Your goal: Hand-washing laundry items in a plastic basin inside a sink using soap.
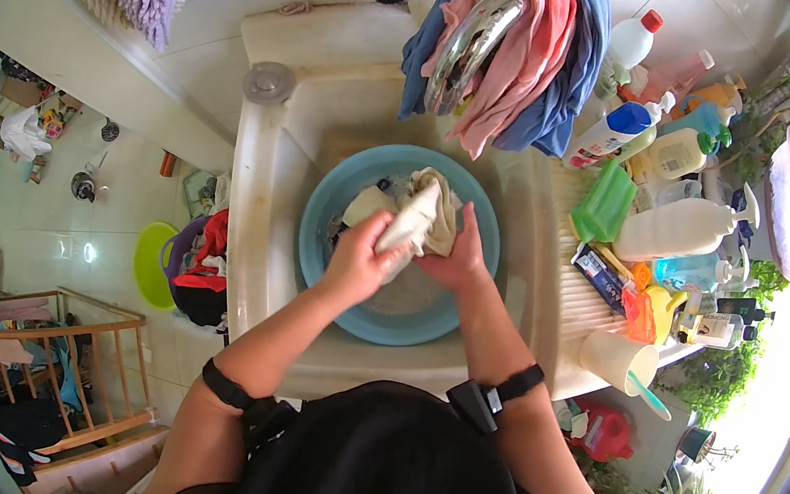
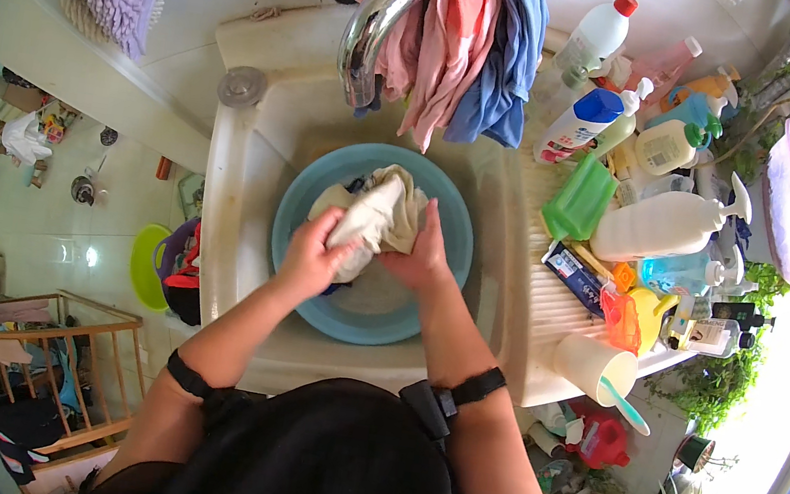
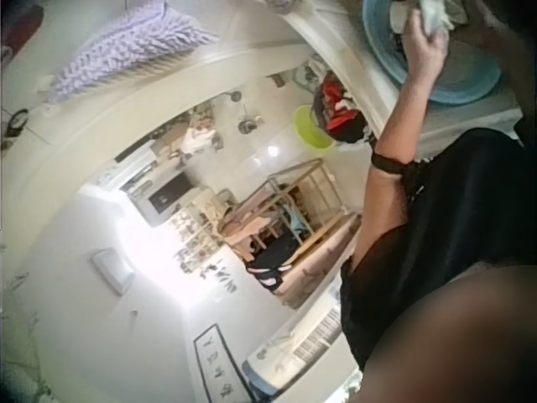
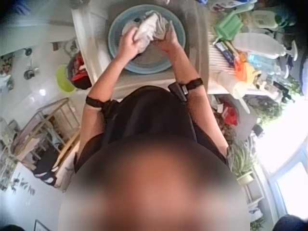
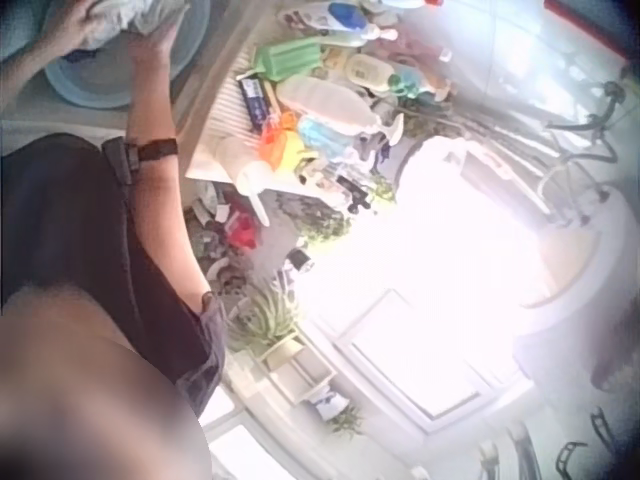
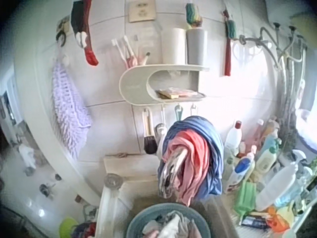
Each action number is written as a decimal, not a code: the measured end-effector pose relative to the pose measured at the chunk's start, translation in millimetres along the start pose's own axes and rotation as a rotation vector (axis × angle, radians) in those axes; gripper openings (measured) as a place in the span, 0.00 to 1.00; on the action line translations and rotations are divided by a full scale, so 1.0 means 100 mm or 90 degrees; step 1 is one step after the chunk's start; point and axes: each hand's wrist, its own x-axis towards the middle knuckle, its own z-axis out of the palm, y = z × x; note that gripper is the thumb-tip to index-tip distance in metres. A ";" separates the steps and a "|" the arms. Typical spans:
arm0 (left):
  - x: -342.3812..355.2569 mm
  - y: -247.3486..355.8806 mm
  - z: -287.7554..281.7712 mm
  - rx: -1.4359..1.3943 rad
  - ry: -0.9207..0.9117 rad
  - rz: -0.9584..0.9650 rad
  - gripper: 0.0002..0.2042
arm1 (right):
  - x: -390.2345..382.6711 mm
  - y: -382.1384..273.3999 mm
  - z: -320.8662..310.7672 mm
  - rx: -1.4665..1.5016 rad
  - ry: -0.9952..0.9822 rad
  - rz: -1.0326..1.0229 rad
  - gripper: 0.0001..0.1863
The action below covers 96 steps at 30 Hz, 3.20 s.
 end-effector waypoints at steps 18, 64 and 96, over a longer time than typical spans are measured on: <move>-0.06 -0.41 -0.10 -0.287 -0.090 -0.268 0.19 | -0.37 0.22 0.36 -0.354 0.048 -0.232 0.19; 0.25 0.68 -0.97 -0.197 -0.287 -0.172 0.20 | -0.44 -0.55 0.74 -0.976 0.021 -0.460 0.18; -0.17 -0.51 -0.27 -0.227 -0.208 -0.252 0.37 | -0.29 0.33 0.08 -0.375 0.099 -0.153 0.27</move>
